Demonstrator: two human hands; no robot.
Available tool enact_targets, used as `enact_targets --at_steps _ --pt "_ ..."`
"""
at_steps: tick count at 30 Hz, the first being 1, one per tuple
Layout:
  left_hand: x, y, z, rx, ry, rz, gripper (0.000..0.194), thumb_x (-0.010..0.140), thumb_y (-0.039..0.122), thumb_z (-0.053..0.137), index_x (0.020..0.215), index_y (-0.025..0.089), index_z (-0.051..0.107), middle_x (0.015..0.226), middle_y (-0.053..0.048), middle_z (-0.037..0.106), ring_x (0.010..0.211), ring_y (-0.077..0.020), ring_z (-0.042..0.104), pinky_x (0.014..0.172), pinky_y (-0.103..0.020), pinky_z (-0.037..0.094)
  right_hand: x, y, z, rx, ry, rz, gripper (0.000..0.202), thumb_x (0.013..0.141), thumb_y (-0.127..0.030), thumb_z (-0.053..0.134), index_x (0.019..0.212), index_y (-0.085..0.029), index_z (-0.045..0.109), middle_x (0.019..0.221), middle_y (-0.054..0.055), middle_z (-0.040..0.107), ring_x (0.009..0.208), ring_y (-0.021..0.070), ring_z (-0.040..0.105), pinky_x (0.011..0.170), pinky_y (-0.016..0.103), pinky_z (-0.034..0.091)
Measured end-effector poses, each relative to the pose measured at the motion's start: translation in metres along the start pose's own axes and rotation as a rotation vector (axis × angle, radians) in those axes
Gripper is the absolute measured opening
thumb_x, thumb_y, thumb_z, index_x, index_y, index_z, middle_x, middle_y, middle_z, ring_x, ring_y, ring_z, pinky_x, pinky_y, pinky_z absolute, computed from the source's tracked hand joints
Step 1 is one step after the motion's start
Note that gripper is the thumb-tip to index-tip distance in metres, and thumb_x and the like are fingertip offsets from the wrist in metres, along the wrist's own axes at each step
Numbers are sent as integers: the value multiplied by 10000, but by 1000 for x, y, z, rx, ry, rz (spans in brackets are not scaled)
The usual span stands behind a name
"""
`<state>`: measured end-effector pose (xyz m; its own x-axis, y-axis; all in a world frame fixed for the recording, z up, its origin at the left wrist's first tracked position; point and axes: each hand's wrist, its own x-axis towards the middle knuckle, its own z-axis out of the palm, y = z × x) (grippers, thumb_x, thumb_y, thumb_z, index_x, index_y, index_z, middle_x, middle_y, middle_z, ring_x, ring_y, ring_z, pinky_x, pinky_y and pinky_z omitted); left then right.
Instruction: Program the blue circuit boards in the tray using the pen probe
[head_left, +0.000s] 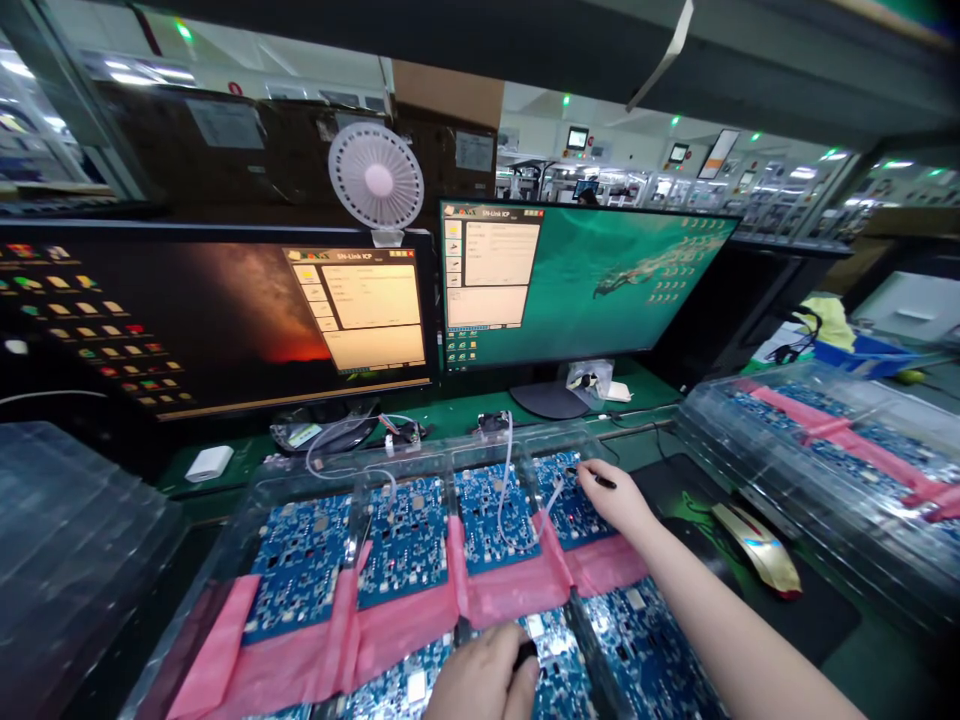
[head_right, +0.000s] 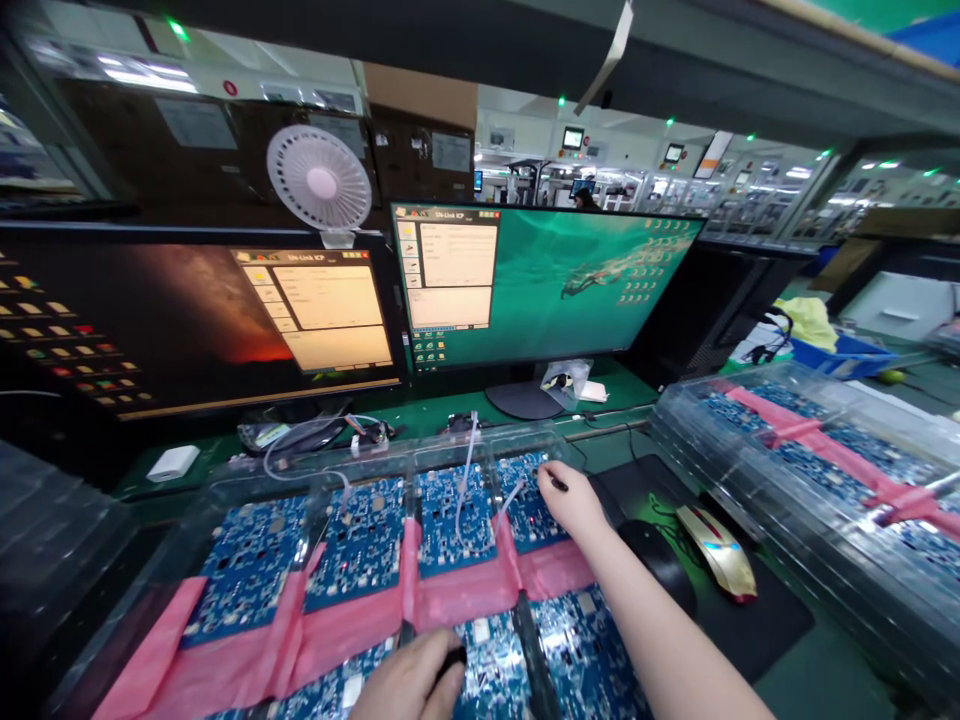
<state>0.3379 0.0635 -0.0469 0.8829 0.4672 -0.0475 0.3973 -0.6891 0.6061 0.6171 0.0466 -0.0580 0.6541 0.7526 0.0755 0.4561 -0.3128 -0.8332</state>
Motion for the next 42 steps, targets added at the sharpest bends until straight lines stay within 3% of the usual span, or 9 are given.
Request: enact_targets --at_steps 3,6,11,14,17,21,29,36,42 --pt "0 -1 1 13 0 2 179 805 226 350 895 209 503 852 -38 619 710 -167 580 603 -236 429 -1 -5 0 67 -10 19 247 675 -413 515 665 -185 608 694 28 603 687 201 542 640 275 383" --pt "1 0 2 -22 20 17 199 799 228 369 931 213 517 867 -38 624 723 -174 587 623 -249 445 -1 -11 -5 191 27 74 290 703 -424 503 756 -163 616 722 42 610 655 185 539 594 267 395" --pt "2 2 -2 -142 155 44 234 792 240 403 987 258 531 903 -10 631 783 -164 590 707 -241 443 -16 -32 -25 419 137 173 352 743 -432 459 904 -136 561 702 63 602 552 150 502 436 231 326" --pt "0 6 -7 -232 225 -45 224 819 278 370 986 242 516 899 -18 633 795 -166 590 690 -238 442 -47 -55 -25 578 54 214 315 708 -437 513 789 -136 548 589 43 570 484 128 472 423 218 318" --pt "-2 12 -12 -331 276 -171 225 833 298 333 964 202 490 874 -39 629 779 -173 589 687 -260 449 -83 -76 -12 772 -93 299 304 691 -445 559 686 -142 529 489 11 520 418 103 437 397 196 289" --pt "-3 19 -18 -412 331 -216 231 824 315 342 936 186 497 895 -56 623 810 -191 580 698 -287 455 -108 -88 5 897 -197 348 315 694 -441 567 618 -140 514 441 2 493 385 84 403 378 174 249" --pt "-3 19 -18 -495 440 -230 234 817 325 390 949 177 514 920 -62 613 874 -196 565 783 -303 435 -109 -82 15 928 -235 334 291 716 -400 543 596 -140 497 426 -7 469 388 77 393 384 165 243" --pt "-3 13 -18 -398 369 -68 213 808 308 423 914 198 572 838 -45 604 759 -167 560 696 -256 452 -110 -79 20 737 -353 331 292 721 -403 510 604 -137 476 433 -12 489 392 71 404 396 156 255" --pt "-5 3 -8 -436 371 18 206 808 283 427 940 211 569 851 -48 603 770 -170 561 691 -248 434 -118 -74 36 761 -607 237 344 763 -444 412 834 -125 521 510 16 544 408 99 457 376 163 279"
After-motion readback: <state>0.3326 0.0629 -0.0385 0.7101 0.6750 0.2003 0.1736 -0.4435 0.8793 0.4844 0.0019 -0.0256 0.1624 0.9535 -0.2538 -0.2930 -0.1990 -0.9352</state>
